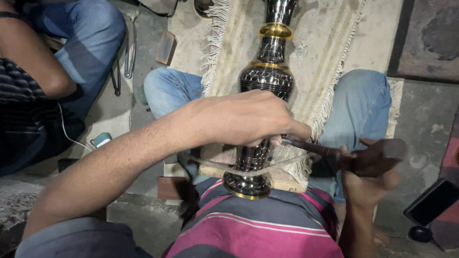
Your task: The person sits on the floor with a brass vase held between their feet and lap, and hammers a punch against the vase surface with a wooden mallet, repositioning the punch to work different spots of the engraved pattern. They occasionally rotate the vase and reposition the punch by hand between hammer strikes.
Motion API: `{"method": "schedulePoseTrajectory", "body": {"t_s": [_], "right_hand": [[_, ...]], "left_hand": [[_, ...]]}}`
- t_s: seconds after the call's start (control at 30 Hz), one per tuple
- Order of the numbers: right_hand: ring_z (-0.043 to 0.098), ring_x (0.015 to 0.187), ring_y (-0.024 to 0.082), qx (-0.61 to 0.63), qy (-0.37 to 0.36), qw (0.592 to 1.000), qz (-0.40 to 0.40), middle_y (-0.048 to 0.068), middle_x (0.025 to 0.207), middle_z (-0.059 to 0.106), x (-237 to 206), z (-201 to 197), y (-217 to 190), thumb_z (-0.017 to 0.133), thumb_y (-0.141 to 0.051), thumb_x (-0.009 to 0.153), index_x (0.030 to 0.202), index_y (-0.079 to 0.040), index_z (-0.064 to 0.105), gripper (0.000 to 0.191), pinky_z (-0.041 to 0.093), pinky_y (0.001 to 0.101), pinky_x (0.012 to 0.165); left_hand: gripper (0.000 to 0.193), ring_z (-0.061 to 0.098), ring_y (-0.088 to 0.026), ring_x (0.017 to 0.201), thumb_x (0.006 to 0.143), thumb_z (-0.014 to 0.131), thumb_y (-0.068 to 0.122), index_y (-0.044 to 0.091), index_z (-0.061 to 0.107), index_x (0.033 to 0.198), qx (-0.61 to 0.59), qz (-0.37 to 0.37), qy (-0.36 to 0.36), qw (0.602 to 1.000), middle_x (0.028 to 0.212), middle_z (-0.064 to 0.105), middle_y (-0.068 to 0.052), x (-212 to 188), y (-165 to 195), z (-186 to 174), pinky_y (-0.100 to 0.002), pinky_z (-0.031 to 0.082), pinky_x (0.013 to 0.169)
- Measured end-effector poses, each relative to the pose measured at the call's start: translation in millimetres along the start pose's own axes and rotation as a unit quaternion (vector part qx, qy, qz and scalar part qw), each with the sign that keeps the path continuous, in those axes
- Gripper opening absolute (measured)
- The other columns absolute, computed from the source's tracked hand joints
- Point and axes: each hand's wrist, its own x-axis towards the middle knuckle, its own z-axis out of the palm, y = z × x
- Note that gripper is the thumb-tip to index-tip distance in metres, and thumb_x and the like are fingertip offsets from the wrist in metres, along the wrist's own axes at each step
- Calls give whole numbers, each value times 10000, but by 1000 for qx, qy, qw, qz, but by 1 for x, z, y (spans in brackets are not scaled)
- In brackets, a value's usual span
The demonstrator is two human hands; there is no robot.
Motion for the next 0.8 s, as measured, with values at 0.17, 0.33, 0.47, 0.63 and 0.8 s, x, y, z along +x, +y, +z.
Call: {"method": "schedulePoseTrajectory", "body": {"t_s": [0.17, 0.33, 0.47, 0.63, 0.8], "right_hand": [[618, 766, 178, -57, 61, 996, -23, 103, 886, 654, -5, 3, 11, 856, -64, 976, 1177, 39, 620, 327, 503, 319, 888], [637, 989, 207, 21, 89, 996, -8, 136, 1165, 637, -19, 10, 24, 835, -16, 1017, 1355, 4, 526, 458, 537, 301, 1003], [632, 927, 157, 75, 60, 995, 37, 83, 1093, 653, -19, 7, 21, 840, -42, 1009, 1357, -2, 550, 455, 505, 242, 879], [674, 889, 173, 116, 14, 992, 50, 100, 990, 677, 9, -6, -4, 860, 37, 941, 1217, 7, 609, 374, 562, 270, 861], [667, 757, 153, 130, 1, 988, 82, 74, 872, 681, 35, -9, -28, 870, 49, 851, 1162, -11, 663, 379, 566, 275, 729]], "left_hand": [[509, 718, -332, 771, 756, 658, -50, 55, 635, 1253, -10, -16, -26, 999, 761, 691, -150, 3, 0, 0, -463, 511, 642], [502, 708, -332, 761, 757, 664, -33, 73, 642, 1247, -19, -20, -37, 999, 753, 681, -145, 2, -3, 1, -460, 502, 626], [461, 701, -328, 801, 780, 649, -54, 73, 646, 1223, 10, -4, -19, 1000, 766, 675, -135, -1, -5, 3, -458, 516, 672], [456, 689, -323, 905, 750, 666, -70, 88, 644, 1177, 36, -14, 17, 999, 828, 689, -119, -9, 0, 7, -463, 523, 734], [513, 676, -306, 917, 695, 663, -88, 112, 655, 1168, 30, -70, 22, 997, 867, 726, -62, -14, 8, 11, -455, 532, 740]]}}
